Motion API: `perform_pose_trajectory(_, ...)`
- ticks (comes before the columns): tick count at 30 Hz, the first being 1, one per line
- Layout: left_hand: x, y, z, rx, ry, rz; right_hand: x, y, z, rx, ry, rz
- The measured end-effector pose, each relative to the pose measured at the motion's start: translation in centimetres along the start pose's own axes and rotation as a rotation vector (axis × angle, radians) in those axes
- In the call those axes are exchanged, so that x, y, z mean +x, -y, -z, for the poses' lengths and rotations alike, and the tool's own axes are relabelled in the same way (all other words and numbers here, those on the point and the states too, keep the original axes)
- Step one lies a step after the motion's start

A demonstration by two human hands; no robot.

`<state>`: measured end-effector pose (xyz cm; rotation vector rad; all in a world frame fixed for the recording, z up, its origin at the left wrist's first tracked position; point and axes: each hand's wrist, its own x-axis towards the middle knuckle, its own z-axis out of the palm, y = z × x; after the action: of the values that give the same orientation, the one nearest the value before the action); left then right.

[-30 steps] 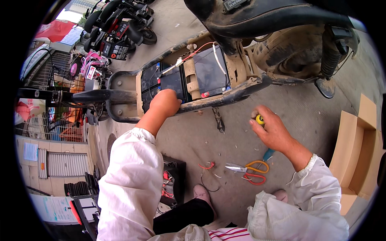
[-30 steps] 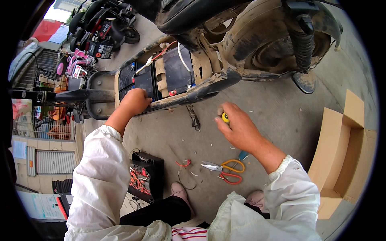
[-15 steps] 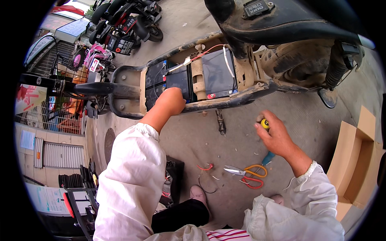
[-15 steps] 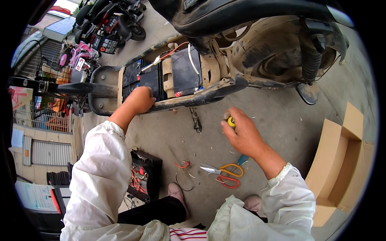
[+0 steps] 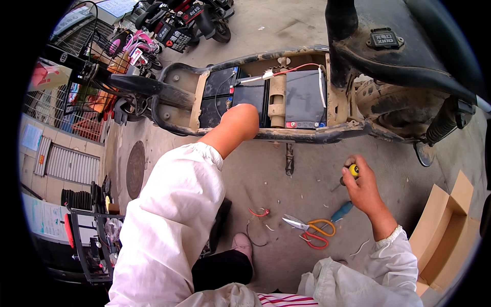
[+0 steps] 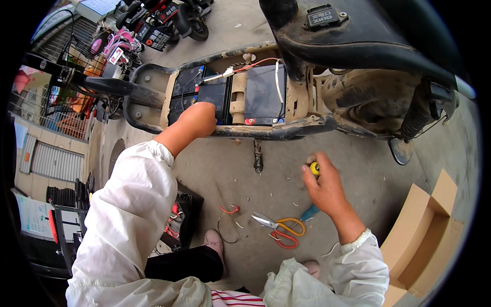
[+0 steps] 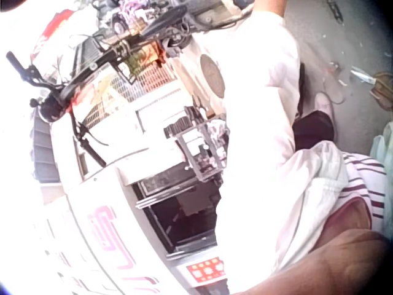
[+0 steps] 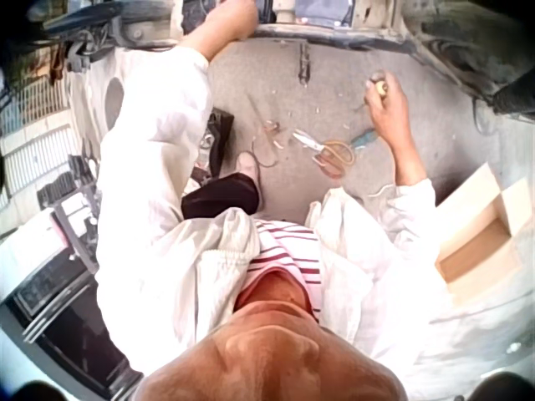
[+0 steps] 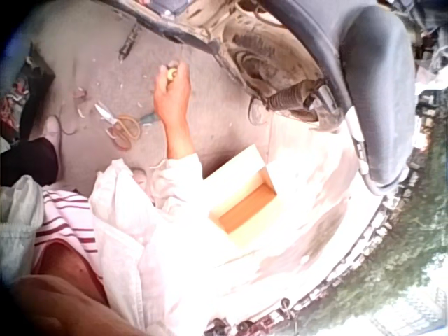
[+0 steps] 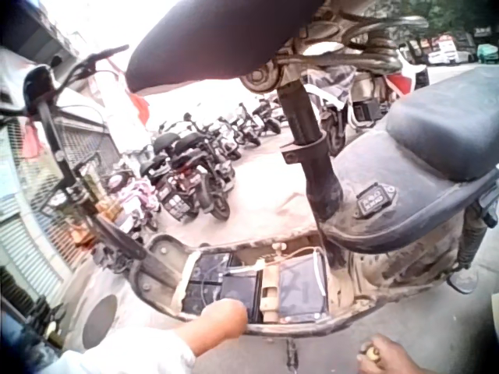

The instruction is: The person uses a screwdriver to tighten connections on the battery terminals of an electric scooter. They also handle wires and components within the scooter's battery compartment.

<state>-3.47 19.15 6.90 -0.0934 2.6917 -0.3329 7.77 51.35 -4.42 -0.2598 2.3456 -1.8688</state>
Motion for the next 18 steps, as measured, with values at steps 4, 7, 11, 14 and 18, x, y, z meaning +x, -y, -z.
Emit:
perform_pose_trajectory(4,-0.3,-0.4,0.1,0.076,0.027,-0.041,0.0,-0.1,0.0,-0.042,-0.010,0.034)
perform_pose_trajectory(7,-0.8,-0.4,0.1,-0.017,-0.036,-0.019,0.0,-0.2,-0.1,-0.032,-0.015,0.035)
perform_pose_trajectory(11,0.7,1.3,-0.6,0.047,0.067,-0.032,0.0,0.1,-0.2,-0.027,-0.011,0.027)
perform_pose_trajectory(14,0.1,0.1,-0.1,0.079,0.050,-0.029,0.0,0.1,-0.1,-0.046,-0.021,0.023)
perform_pose_trajectory(18,-0.8,-1.7,0.7,0.179,0.079,0.023,0.0,0.5,0.1,-0.075,-0.019,0.032)
